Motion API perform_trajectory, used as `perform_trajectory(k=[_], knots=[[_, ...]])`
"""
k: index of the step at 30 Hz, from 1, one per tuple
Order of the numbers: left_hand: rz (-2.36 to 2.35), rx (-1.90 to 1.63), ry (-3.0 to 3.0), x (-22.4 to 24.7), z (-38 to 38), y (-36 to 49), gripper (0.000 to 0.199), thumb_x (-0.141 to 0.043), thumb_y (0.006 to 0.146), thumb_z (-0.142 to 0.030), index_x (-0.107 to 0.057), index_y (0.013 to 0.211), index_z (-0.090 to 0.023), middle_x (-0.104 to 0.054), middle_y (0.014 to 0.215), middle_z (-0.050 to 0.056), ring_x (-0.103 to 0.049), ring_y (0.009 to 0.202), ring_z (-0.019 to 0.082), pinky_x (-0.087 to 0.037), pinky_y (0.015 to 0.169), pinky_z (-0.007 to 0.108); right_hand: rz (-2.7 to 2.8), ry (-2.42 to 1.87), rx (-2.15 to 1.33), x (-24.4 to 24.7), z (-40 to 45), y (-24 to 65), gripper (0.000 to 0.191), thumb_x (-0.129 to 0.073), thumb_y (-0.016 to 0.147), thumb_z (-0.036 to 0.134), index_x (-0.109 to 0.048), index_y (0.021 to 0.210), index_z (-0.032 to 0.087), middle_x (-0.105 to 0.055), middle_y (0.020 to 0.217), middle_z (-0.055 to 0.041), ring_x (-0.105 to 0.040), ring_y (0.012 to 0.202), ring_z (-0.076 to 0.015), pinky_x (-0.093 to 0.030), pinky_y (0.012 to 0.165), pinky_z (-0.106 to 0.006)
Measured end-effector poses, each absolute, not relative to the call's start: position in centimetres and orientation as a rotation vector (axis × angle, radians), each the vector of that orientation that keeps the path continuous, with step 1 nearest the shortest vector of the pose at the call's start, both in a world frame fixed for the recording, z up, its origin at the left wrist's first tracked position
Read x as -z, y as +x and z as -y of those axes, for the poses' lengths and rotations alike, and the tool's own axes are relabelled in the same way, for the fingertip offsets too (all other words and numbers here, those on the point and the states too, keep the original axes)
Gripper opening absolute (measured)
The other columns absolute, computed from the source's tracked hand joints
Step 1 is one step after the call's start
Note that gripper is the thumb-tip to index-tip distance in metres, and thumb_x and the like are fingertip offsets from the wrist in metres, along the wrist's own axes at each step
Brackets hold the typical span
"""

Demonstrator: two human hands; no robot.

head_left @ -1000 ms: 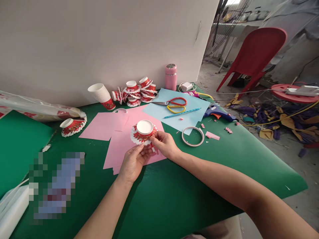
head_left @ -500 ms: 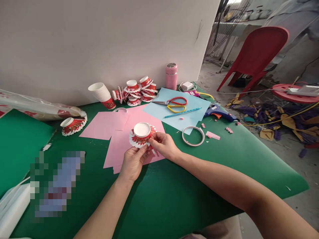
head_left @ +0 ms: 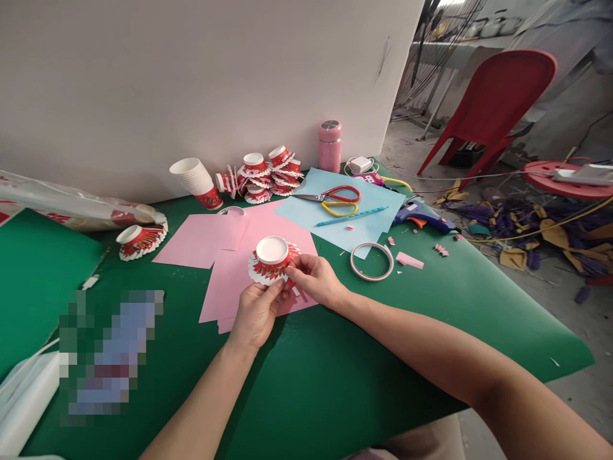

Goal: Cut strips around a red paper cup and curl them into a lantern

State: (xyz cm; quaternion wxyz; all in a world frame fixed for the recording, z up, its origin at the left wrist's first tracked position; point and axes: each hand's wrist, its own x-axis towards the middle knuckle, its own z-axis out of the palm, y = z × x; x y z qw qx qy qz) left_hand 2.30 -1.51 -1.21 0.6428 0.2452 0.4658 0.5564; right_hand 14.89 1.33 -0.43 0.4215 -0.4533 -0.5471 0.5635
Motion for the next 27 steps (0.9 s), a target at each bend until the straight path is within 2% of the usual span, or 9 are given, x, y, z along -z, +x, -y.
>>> perform_trajectory(k=[16, 22, 27], knots=[[-1.034, -1.224, 0.566, 0.8, 1.6, 2.4, 0.029, -0.083, 0.052, -0.022, -0.072, 0.077, -0.011, -0.070, 0.073, 0.004, -0.059, 0.064, 0.010, -0.048, 0.061, 0.023, 1.334, -1.060, -1.388, 1.1, -1.3, 14.7, 0.019, -0.054, 0.072, 0.032, -0.047, 0.061, 0.018, -0.046, 0.051, 0.0063, -0.040, 0.045, -0.0068, -0.032, 0.044, -0.020], [-1.022, -1.270, 0.593, 1.3, 1.6, 2.5, 0.026, -0.083, 0.051, -0.020, -0.072, 0.073, -0.011, -0.069, 0.069, 0.003, -0.056, 0.060, 0.009, -0.045, 0.057, 0.022, 1.341, -1.047, -1.355, 1.5, -1.2, 14.5, 0.020, -0.055, 0.070, 0.034, -0.048, 0.061, 0.018, -0.047, 0.052, 0.0057, -0.041, 0.047, -0.0069, -0.033, 0.045, -0.020], [-0.996, -1.295, 0.585, 1.2, 1.6, 2.5, 0.028, -0.083, 0.049, -0.019, -0.073, 0.074, -0.012, -0.070, 0.072, 0.004, -0.058, 0.066, 0.012, -0.045, 0.062, 0.023, 1.326, -1.006, -1.382, 1.6, -1.2, 14.4, 0.021, -0.056, 0.069, 0.036, -0.049, 0.062, 0.018, -0.046, 0.053, 0.0053, -0.040, 0.048, -0.0071, -0.033, 0.046, -0.021]])
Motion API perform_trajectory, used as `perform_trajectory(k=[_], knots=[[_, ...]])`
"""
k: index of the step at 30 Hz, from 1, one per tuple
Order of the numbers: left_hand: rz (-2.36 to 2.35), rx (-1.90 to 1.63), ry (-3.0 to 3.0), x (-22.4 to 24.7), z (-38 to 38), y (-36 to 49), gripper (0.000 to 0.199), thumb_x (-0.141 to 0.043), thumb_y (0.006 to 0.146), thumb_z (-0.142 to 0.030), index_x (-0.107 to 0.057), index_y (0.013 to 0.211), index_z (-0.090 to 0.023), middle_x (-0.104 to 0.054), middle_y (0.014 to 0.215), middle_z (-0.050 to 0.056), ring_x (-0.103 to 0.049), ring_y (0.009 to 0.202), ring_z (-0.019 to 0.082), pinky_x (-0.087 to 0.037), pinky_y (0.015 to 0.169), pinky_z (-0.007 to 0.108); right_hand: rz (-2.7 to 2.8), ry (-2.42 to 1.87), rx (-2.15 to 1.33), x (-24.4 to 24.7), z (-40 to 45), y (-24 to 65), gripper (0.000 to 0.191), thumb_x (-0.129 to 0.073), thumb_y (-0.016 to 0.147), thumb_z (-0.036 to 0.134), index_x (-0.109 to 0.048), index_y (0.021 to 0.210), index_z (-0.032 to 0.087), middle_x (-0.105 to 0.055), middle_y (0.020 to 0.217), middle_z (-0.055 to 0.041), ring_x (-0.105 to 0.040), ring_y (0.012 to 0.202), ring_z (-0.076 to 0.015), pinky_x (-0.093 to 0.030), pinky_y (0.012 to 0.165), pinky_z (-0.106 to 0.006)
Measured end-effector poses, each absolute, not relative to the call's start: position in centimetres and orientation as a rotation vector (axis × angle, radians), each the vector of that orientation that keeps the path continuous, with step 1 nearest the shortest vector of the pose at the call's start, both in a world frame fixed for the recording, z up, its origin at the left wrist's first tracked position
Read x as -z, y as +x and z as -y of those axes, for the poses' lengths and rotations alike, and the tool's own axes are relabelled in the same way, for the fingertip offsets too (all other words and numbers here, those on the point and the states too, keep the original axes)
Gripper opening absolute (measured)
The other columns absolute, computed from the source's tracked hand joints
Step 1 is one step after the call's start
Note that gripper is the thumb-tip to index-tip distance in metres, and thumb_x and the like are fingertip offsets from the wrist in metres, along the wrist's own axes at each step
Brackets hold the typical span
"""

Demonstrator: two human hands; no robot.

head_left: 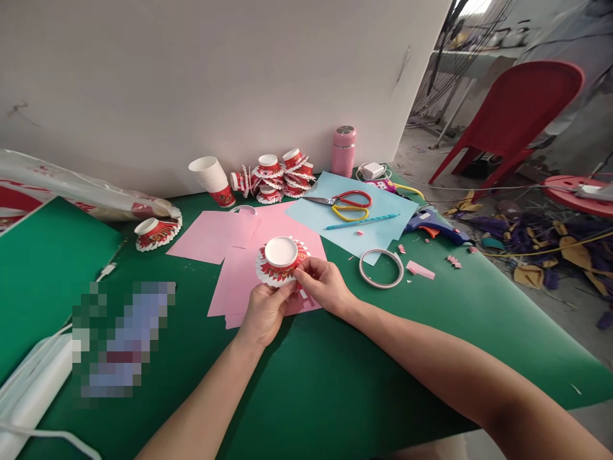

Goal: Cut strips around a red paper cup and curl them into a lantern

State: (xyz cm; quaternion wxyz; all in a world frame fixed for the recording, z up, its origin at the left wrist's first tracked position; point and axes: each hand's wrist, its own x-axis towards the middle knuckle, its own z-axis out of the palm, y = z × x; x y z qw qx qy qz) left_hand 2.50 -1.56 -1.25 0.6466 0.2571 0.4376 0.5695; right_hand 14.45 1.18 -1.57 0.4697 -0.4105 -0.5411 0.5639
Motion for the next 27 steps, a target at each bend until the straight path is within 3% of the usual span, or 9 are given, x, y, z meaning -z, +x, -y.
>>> perform_trajectory(k=[19, 27], knots=[[-1.003, -1.292, 0.542, 0.44, 1.56, 2.47, 0.022, -0.076, 0.059, -0.030, -0.072, 0.071, -0.011, -0.067, 0.068, 0.005, -0.056, 0.060, 0.012, -0.045, 0.059, 0.025, 1.279, -0.985, -1.422, 1.98, -1.57, 14.74, 0.024, -0.059, 0.069, 0.040, -0.052, 0.063, 0.018, -0.052, 0.056, 0.0026, -0.045, 0.048, -0.0091, -0.037, 0.048, -0.023], [-1.002, -1.306, 0.572, 1.05, 1.56, 2.27, 0.019, -0.078, 0.059, -0.023, -0.072, 0.072, -0.010, -0.067, 0.067, 0.006, -0.057, 0.062, 0.012, -0.045, 0.061, 0.026, 1.268, -1.000, -1.428, 1.86, -1.51, 14.72, 0.025, -0.062, 0.068, 0.040, -0.051, 0.061, 0.018, -0.053, 0.055, 0.0027, -0.047, 0.048, -0.0096, -0.040, 0.050, -0.023]])
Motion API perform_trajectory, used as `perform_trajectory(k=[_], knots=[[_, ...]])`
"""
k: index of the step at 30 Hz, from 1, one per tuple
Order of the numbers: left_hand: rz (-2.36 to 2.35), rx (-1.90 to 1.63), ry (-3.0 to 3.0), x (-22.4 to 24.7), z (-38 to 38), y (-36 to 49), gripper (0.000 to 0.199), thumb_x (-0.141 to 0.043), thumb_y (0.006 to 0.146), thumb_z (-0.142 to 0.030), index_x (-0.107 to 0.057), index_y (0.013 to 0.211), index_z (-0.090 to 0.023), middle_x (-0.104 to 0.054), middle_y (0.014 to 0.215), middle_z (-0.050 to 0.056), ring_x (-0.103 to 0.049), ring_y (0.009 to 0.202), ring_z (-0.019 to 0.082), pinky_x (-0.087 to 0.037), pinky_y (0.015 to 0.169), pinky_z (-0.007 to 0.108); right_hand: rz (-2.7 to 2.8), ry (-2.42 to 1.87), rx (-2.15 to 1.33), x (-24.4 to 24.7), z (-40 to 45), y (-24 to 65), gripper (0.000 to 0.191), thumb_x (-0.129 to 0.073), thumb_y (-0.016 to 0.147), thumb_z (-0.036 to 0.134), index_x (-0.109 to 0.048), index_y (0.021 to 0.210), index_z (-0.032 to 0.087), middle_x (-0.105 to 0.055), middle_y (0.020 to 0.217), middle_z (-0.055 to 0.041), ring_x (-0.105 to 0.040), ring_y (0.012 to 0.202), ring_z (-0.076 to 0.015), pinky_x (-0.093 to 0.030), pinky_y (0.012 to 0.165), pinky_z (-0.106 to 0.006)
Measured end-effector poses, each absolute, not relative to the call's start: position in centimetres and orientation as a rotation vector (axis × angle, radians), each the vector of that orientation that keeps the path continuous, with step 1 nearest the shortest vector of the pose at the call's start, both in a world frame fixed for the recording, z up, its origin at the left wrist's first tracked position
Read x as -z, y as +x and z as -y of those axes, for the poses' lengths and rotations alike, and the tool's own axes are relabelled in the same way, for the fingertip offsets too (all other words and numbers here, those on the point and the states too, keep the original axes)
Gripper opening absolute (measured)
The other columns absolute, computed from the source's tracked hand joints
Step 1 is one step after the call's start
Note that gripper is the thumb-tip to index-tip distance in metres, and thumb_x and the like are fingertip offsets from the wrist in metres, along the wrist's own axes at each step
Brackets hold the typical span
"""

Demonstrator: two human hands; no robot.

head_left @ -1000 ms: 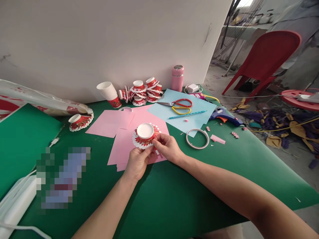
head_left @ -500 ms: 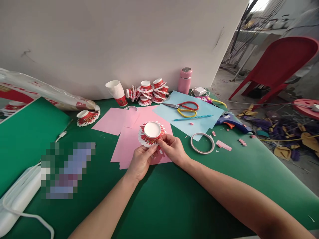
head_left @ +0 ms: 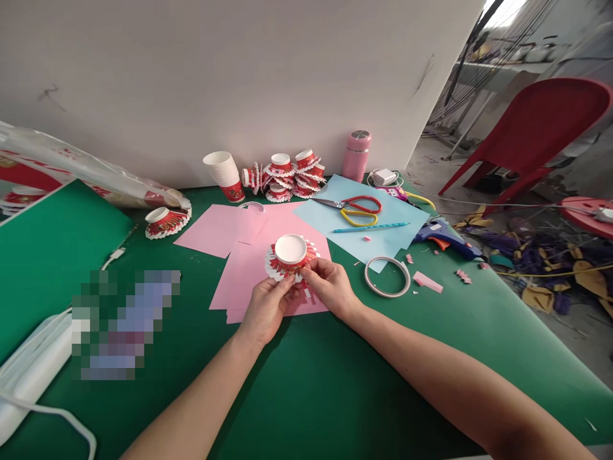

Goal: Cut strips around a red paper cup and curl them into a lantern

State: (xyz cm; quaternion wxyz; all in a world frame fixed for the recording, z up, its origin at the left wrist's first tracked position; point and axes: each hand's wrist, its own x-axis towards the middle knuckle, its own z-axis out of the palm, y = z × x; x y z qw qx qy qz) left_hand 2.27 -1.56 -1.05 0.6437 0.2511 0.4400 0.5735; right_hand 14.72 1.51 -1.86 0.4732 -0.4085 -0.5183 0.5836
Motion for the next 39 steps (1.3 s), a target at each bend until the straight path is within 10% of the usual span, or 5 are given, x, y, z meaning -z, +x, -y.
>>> perform_trajectory(k=[28, 39], knots=[[-0.969, -1.316, 0.526, 1.1, 1.3, 2.1, 0.018, -0.079, 0.057, -0.018, -0.071, 0.072, -0.011, -0.069, 0.070, 0.005, -0.056, 0.061, 0.011, -0.042, 0.057, 0.024, 1.346, -1.009, -1.340, 1.9, -1.4, 15.0, 0.030, -0.052, 0.078, 0.046, -0.056, 0.068, 0.018, -0.058, 0.064, 0.0000, -0.051, 0.059, -0.0115, -0.043, 0.058, -0.024], [-0.954, -1.404, 0.419, 0.4, 0.9, 1.7, 0.017, -0.079, 0.056, -0.014, -0.068, 0.070, -0.013, -0.063, 0.064, 0.001, -0.051, 0.055, 0.008, -0.041, 0.051, 0.021, 1.604, -1.074, -0.923, 1.9, -1.2, 15.3, 0.005, -0.050, 0.077, 0.024, -0.051, 0.079, 0.020, -0.057, 0.071, 0.0002, -0.051, 0.059, -0.0113, -0.041, 0.053, -0.023]])
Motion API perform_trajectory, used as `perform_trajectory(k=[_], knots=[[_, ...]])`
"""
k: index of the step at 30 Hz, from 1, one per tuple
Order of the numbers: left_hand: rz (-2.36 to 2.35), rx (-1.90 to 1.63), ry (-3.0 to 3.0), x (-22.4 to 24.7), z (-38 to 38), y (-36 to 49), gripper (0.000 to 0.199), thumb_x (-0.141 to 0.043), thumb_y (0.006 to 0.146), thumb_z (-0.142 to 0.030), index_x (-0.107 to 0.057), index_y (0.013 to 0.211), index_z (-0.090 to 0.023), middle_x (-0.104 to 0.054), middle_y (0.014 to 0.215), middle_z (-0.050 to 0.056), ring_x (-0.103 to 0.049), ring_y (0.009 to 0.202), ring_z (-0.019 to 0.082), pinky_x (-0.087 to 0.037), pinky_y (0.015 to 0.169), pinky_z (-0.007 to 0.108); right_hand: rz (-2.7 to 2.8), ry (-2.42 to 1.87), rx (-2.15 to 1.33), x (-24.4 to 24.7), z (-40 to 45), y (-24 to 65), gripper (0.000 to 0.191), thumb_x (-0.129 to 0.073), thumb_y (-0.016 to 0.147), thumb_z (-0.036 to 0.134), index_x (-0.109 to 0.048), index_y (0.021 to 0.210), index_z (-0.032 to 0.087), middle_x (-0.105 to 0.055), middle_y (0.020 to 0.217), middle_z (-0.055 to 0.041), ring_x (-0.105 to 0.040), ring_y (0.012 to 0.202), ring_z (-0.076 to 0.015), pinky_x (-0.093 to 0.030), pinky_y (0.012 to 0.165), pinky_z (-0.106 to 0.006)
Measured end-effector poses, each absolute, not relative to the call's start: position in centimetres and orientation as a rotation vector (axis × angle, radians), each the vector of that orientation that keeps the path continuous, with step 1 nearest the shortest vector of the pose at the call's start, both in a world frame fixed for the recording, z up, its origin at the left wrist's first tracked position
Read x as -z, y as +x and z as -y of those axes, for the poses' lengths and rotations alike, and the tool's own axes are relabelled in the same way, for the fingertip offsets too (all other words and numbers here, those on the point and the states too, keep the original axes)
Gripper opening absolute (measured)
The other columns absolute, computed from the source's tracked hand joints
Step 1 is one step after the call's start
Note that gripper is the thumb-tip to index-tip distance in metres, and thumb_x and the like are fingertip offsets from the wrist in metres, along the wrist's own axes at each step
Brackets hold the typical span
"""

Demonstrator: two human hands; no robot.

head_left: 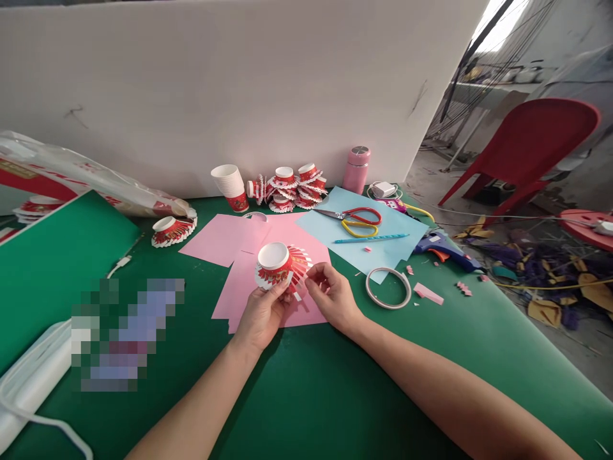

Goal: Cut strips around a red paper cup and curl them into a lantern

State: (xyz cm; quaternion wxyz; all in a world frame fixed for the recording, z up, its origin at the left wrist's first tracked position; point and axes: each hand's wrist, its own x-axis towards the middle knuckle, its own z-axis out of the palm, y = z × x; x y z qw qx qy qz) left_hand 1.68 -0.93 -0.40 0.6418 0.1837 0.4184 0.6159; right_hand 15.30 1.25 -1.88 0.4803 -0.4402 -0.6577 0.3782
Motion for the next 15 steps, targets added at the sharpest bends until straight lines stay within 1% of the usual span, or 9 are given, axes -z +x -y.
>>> perform_trajectory(k=[2, 4, 6, 9, 11, 15], knots=[[-0.949, -1.411, 0.411, 0.48, 0.89, 1.59, 0.017, -0.078, 0.057, -0.014, -0.068, 0.069, -0.013, -0.062, 0.063, 0.000, -0.050, 0.054, 0.008, -0.040, 0.051, 0.021, 1.689, -1.074, -0.815, 2.13, -1.36, 15.35, 0.008, -0.048, 0.074, 0.019, -0.051, 0.081, 0.020, -0.059, 0.075, -0.0006, -0.053, 0.061, -0.0120, -0.043, 0.054, -0.024], [-0.942, -1.417, 0.410, 0.51, 0.87, 1.50, 0.017, -0.078, 0.057, -0.014, -0.068, 0.070, -0.013, -0.063, 0.064, 0.000, -0.050, 0.055, 0.008, -0.040, 0.052, 0.022, 1.781, -1.038, -0.685, 2.45, -1.48, 15.40, 0.017, -0.046, 0.070, 0.013, -0.052, 0.084, 0.021, -0.059, 0.082, -0.0023, -0.056, 0.068, -0.0139, -0.046, 0.059, -0.026], [-0.930, -1.417, 0.419, 0.45, 0.88, 1.41, 0.018, -0.077, 0.059, -0.014, -0.068, 0.075, -0.014, -0.065, 0.069, 0.001, -0.053, 0.059, 0.009, -0.042, 0.056, 0.023, 1.882, -0.979, -0.540, 2.74, -1.58, 15.45, 0.026, -0.045, 0.067, 0.009, -0.053, 0.089, 0.021, -0.058, 0.090, -0.0050, -0.057, 0.081, -0.0173, -0.049, 0.066, -0.029], [-0.899, -1.409, 0.445, 0.25, 0.92, 1.30, 0.022, -0.075, 0.062, -0.015, -0.069, 0.083, -0.014, -0.068, 0.082, 0.003, -0.059, 0.070, 0.012, -0.045, 0.062, 0.024, 2.006, -0.908, -0.346, 2.91, -1.67, 15.53, 0.034, -0.048, 0.068, 0.007, -0.053, 0.098, 0.021, -0.055, 0.101, -0.0088, -0.054, 0.096, -0.0218, -0.050, 0.076, -0.035], [-0.881, -1.400, 0.457, 0.17, 0.94, 1.26, 0.022, -0.075, 0.063, -0.015, -0.070, 0.085, -0.014, -0.069, 0.086, 0.004, -0.060, 0.074, 0.013, -0.046, 0.065, 0.025, 2.058, -0.879, -0.238, 2.82, -1.68, 15.60, 0.033, -0.052, 0.070, 0.008, -0.053, 0.101, 0.020, -0.055, 0.103, -0.0101, -0.052, 0.096, -0.0230, -0.050, 0.079, -0.037], [-0.857, -1.395, 0.465, 0.28, 0.94, 1.22, 0.019, -0.074, 0.064, -0.015, -0.070, 0.083, -0.014, -0.071, 0.084, 0.005, -0.063, 0.076, 0.014, -0.048, 0.070, 0.024, 2.104, -0.835, -0.082, 2.24, -1.55, 15.79, 0.024, -0.052, 0.076, 0.010, -0.055, 0.097, 0.019, -0.058, 0.096, -0.0093, -0.052, 0.086, -0.0213, -0.048, 0.074, -0.035]])
